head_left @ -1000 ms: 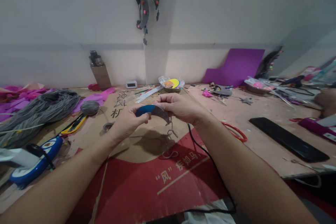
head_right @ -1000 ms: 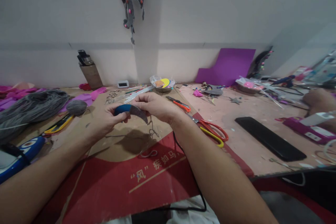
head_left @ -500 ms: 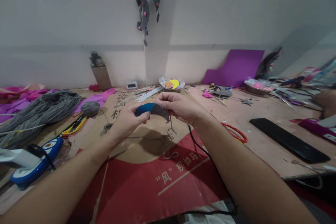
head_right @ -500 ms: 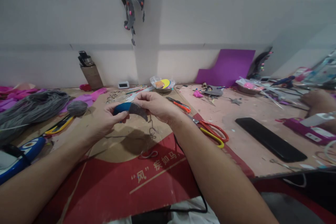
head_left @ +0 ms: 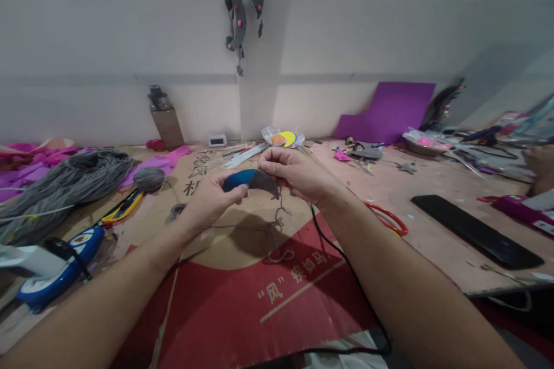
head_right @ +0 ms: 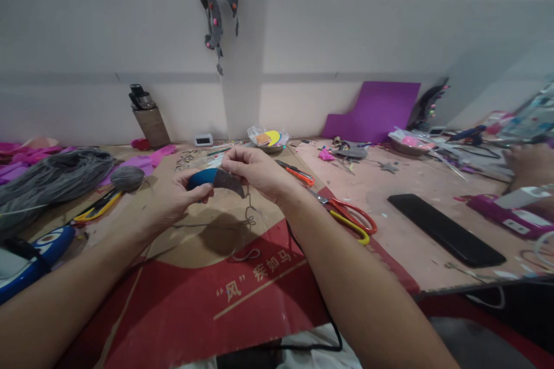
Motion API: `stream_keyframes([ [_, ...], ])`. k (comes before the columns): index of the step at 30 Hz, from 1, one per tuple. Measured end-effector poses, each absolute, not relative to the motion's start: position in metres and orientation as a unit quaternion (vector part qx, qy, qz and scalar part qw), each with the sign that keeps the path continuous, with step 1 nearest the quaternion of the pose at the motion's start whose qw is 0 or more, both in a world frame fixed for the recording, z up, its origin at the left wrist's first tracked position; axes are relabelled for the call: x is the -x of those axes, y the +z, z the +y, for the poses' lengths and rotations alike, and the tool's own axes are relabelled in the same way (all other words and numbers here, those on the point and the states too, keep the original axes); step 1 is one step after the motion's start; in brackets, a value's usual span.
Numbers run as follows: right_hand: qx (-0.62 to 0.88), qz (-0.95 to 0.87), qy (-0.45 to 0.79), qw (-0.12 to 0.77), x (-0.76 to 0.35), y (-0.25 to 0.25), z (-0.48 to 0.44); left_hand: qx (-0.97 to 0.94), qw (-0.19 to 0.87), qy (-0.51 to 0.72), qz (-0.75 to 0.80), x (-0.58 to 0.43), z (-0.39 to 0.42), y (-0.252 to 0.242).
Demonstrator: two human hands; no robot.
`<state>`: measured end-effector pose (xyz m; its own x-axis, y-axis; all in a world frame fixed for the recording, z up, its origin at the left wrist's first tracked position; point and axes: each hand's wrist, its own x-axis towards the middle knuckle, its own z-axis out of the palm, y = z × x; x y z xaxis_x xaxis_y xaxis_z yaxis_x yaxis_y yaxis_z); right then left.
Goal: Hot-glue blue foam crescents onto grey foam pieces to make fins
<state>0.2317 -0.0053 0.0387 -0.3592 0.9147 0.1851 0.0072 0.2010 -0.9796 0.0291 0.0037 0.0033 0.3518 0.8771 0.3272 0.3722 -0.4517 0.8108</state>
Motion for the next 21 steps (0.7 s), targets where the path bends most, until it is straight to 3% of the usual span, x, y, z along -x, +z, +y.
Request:
stream_keyframes([
  [21, 0.35, -0.635, 0.557, 0.405, -0.232, 0.028, 0.002, -0.769, 0.304, 0.384, 0.411, -0.029, -0.001, 0.008],
])
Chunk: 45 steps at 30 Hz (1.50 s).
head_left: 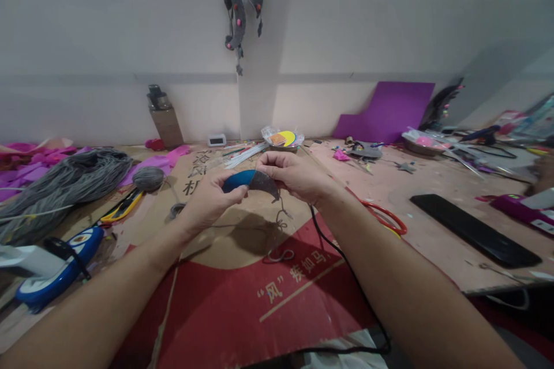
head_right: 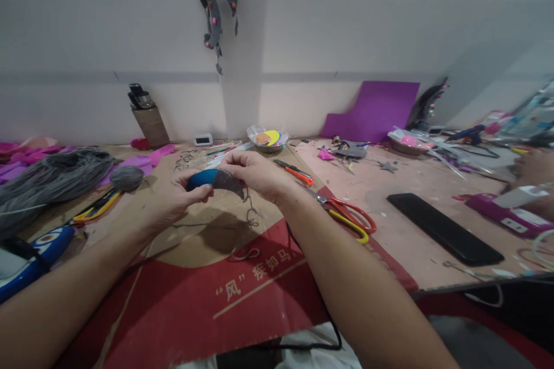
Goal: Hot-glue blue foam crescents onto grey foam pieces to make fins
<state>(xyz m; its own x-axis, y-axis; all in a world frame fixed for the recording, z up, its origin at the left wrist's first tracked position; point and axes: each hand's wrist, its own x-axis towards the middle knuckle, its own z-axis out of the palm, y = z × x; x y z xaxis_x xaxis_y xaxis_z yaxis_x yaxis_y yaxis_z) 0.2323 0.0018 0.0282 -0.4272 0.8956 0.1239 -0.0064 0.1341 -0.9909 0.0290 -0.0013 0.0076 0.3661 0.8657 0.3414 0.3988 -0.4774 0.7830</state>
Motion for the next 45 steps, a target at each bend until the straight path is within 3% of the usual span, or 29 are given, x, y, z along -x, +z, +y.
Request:
stream_keyframes([
  [12, 0.317, -0.656, 0.583, 0.36, -0.235, 0.028, 0.0, -0.79, 0.259, 0.382, 0.403, -0.029, -0.001, 0.008],
  [24, 0.357, -0.717, 0.514, 0.308, -0.231, 0.035, -0.007, -0.793, 0.214, 0.39, 0.416, -0.027, 0.001, 0.005],
  [34, 0.341, -0.761, 0.458, 0.307, -0.227, 0.032, -0.007, -0.81, 0.111, 0.441, 0.371, -0.028, -0.001, 0.006],
  [41, 0.386, -0.817, 0.281, 0.323, -0.222, 0.027, -0.004, -0.708, 0.193, 0.519, 0.439, -0.03, 0.008, 0.003],
  [45, 0.418, -0.812, 0.239, 0.329, -0.22, 0.028, -0.006, -0.612, 0.489, 0.47, 0.407, -0.032, 0.009, 0.005],
])
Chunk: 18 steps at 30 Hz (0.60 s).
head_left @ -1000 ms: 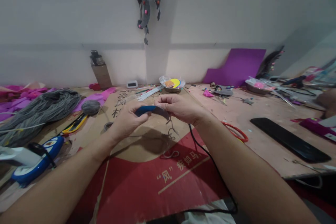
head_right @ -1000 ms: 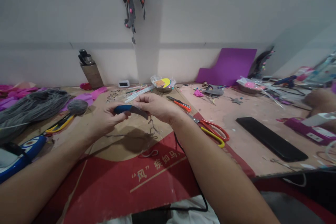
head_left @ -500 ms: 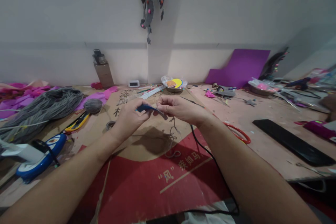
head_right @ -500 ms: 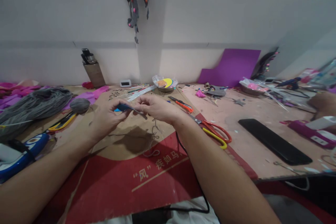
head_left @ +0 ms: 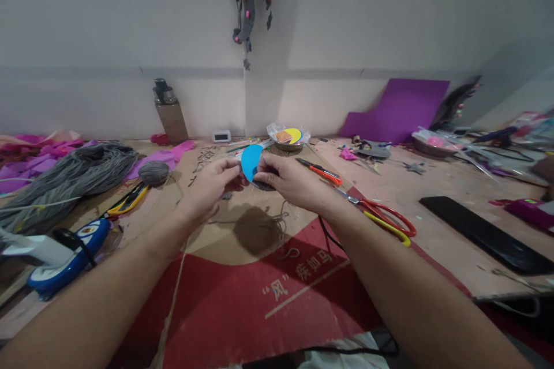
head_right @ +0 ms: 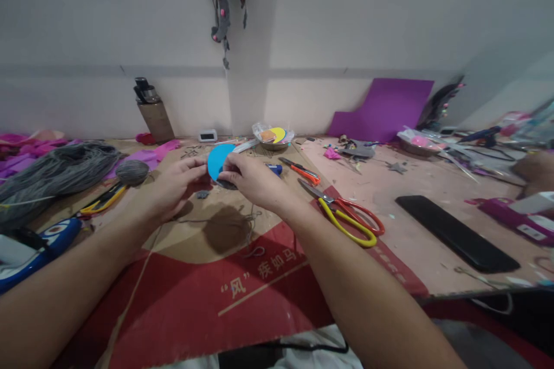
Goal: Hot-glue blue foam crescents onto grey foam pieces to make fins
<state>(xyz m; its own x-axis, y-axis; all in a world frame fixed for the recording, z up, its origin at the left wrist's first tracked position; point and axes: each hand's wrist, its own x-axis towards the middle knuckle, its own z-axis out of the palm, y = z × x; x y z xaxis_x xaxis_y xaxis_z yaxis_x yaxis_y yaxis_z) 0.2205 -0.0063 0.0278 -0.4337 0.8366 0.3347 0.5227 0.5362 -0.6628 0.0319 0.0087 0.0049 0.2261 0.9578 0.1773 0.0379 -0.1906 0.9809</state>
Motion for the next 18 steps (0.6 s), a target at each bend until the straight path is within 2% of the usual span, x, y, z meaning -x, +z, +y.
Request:
stream_keyframes([
  [2, 0.436, -0.807, 0.224, 0.327, -0.2204, 0.0268, -0.0066, -0.569, 0.59, 0.438, 0.369, -0.0329, 0.0072, 0.0056],
  [5, 0.453, -0.806, 0.206, 0.321, -0.2203, 0.0251, -0.0063, -0.543, 0.62, 0.445, 0.35, -0.0336, 0.0053, 0.0053],
  [14, 0.476, -0.809, 0.171, 0.3, -0.2194, 0.0283, -0.0097, -0.665, 0.508, 0.406, 0.366, -0.0301, 0.0066, 0.0065],
  [18, 0.478, -0.807, 0.164, 0.306, -0.2177, 0.0282, -0.0109, -0.674, 0.499, 0.398, 0.371, -0.0289, 0.0079, 0.0072],
])
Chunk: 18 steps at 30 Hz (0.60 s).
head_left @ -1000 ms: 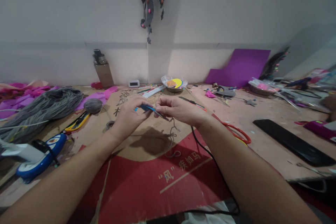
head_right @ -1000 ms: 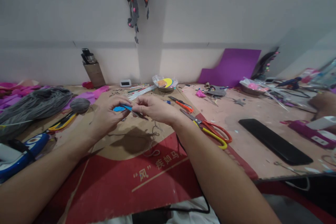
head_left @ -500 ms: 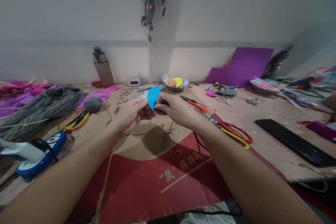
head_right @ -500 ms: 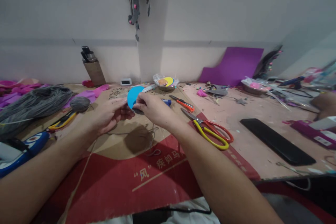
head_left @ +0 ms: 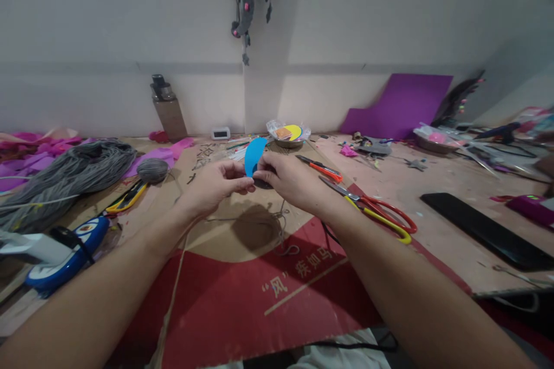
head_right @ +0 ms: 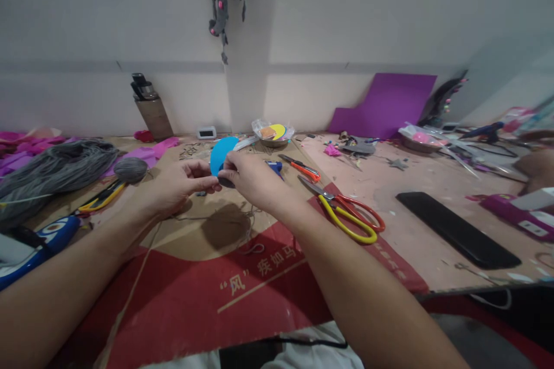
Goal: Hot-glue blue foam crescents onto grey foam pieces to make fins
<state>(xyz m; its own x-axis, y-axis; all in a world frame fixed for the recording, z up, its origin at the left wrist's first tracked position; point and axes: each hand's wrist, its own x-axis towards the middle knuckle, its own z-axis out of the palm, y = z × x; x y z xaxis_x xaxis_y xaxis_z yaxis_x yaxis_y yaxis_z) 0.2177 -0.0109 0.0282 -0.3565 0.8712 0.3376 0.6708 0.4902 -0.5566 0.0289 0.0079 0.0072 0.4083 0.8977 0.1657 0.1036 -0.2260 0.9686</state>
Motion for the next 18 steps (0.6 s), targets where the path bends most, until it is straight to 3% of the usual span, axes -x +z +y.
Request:
stream_keyframes([
  [11, 0.461, -0.83, 0.106, 0.294, -0.216, 0.026, -0.01, -0.564, 0.602, 0.404, 0.395, -0.03, 0.006, 0.01],
  [18, 0.39, -0.829, 0.018, 0.401, -0.217, 0.014, -0.005, -0.535, 0.552, 0.482, 0.42, -0.037, 0.007, 0.001],
])
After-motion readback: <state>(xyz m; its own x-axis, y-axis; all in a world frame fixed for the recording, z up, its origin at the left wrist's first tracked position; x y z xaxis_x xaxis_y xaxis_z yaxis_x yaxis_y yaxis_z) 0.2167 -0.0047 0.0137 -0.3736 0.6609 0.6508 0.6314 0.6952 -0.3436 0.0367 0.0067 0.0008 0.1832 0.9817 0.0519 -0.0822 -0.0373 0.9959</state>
